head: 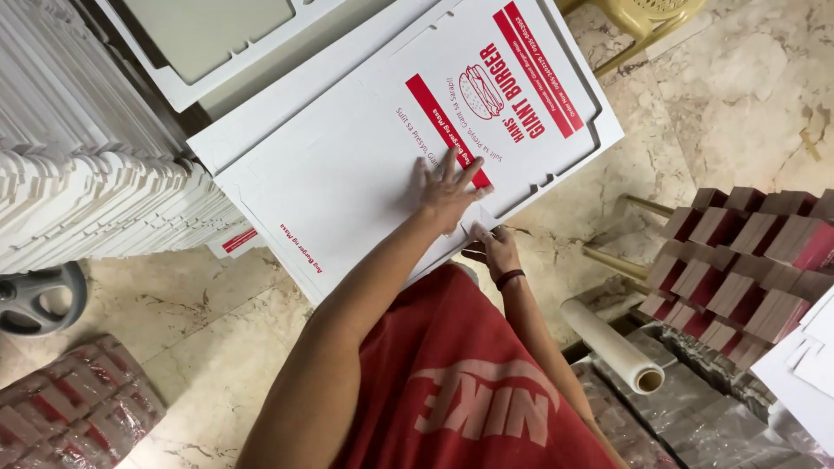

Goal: Manually stripping the waste cardboard from die-cut burger box templates to prepare them for folding.

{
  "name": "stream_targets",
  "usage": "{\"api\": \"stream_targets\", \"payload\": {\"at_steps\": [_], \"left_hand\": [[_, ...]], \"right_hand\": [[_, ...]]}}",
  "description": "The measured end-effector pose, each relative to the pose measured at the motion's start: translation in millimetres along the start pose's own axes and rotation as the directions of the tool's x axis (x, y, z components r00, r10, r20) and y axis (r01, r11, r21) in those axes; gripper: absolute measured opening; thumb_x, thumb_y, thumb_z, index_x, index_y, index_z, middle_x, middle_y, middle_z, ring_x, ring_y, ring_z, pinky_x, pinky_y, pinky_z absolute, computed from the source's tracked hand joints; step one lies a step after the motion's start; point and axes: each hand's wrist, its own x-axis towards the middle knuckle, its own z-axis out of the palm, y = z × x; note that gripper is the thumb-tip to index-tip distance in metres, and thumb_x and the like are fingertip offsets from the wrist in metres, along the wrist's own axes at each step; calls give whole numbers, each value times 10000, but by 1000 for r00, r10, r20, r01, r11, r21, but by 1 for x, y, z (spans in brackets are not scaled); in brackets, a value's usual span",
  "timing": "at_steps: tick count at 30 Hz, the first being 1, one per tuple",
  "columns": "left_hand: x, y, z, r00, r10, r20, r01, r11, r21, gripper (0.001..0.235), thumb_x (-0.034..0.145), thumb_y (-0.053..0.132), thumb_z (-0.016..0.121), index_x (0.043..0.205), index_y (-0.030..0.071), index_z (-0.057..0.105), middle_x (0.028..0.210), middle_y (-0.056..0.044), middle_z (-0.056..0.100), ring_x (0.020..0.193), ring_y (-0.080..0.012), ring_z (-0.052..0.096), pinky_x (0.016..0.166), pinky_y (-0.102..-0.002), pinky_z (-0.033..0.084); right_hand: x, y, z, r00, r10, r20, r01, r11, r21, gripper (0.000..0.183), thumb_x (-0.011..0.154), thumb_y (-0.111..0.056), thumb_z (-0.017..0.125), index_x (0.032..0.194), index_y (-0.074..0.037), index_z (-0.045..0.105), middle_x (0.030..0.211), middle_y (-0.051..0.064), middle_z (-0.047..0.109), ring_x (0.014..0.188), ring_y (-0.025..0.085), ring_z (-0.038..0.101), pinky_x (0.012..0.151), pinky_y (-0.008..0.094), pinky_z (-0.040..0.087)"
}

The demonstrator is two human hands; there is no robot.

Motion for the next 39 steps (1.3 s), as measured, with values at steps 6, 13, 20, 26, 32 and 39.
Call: {"api": "stream_targets", "payload": {"at_steps": [6,13,20,26,32,39], "left_hand": [[-19,-4,-6,999,-27,35,27,1000,-3,1016,835,65,756,1601,465,221,1724,9,-121,1550,-465,-107,1067,-886,159],[-6,-6,0,999,-30,29,31,1000,-6,984,851,84,731,1606,453,219,1724,-13,-118,1544,-485,-105,1080,-866,190],[-13,19,-14,983,-185,-13,177,956,-233,938,868,268,784,1634,306,243,1729,-102,-91,1526,-538,-99,1047,-894,147],[7,26,3,966,-253,-49,245,962,-120,936,908,148,698,1627,398,152,1725,-111,-106,1530,-535,-56,1040,-884,204],[-14,29,-17,959,-272,-85,247,942,-228,835,962,126,623,1613,414,186,1732,-95,-96,1531,-551,-40,1028,-797,373],[-27,6,25,972,-235,-22,222,939,-264,814,913,171,695,1593,405,312,1729,0,-117,1560,-448,-79,1052,-893,149]], "right_hand": [[6,9,9,998,55,-41,-54,998,13,535,1010,-250,686,1377,73,469,1052,227,661,872,379,737,807,592,635],[34,34,10,979,-30,-203,31,1000,3,433,1003,-208,669,1278,102,542,969,293,677,762,405,748,739,569,653],[-15,-44,13,995,100,-8,-100,993,-57,404,987,-222,663,1121,157,628,808,333,688,723,476,736,698,665,619],[-13,-46,24,959,-279,-41,222,836,-502,642,984,-452,668,475,-61,680,427,143,623,328,208,591,426,308,523],[-18,-46,26,971,-231,-56,199,918,-342,544,974,-324,664,590,62,657,485,244,628,398,317,637,502,429,569],[-28,-61,31,998,8,65,20,908,-419,612,975,-412,664,766,163,676,649,320,665,575,412,713,580,534,606]]}}
